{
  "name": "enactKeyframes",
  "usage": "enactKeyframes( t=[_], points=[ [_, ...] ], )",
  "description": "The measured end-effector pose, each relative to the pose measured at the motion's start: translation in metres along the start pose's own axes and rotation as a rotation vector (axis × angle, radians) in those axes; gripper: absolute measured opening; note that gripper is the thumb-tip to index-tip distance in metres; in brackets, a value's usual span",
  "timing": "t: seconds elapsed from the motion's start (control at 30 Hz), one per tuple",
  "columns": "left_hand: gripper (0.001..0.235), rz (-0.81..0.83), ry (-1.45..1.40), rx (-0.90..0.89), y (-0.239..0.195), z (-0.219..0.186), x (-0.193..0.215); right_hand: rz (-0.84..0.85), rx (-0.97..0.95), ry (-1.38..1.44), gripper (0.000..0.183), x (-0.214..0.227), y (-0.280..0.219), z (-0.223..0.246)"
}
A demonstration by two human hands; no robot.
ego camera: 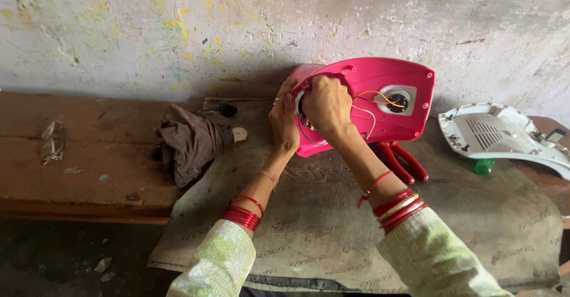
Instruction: The person uses a screwdriver and pliers to disassemble and work on the internal motor and wiring of a red plastic appliance housing, using a cloth to wipe components and rotating the unit to access different parts.
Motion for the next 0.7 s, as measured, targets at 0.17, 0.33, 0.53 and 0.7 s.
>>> enactKeyframes(
  t=[0.17, 0.33, 0.53, 0.7],
  points=[
    [0.048, -0.006, -0.142, 0.106, 0.002, 0.016, 0.001, 0.17, 0.292, -0.33, 0.013, -0.025, -0.005, 0.019],
    [0.048, -0.054, -0.14, 0.086, 0.002, 0.037, 0.008, 0.252, 0.728, -0.595, 0.008, -0.046, -0.016, 0.03],
    [0.052, -0.107, -0.272, 0.169, 0.0, 0.057, 0.012, 0.273, 0.762, -0.602, 0.012, -0.047, -0.017, 0.042],
    [0.051, -0.084, -0.007, 0.31, 0.005, 0.059, 0.019, 0.041, 0.288, -0.051, 0.023, -0.032, -0.018, 0.048]
  ],
)
Point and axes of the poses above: each hand's wrist, its own y-axis towards the middle knuckle, its own x-axis out of the back of the hand, z = x × y, the point moved 6 cm from there along y, towards the middle knuckle, and after that the axes turned 9 degrees about y, right-handed, at the moved point
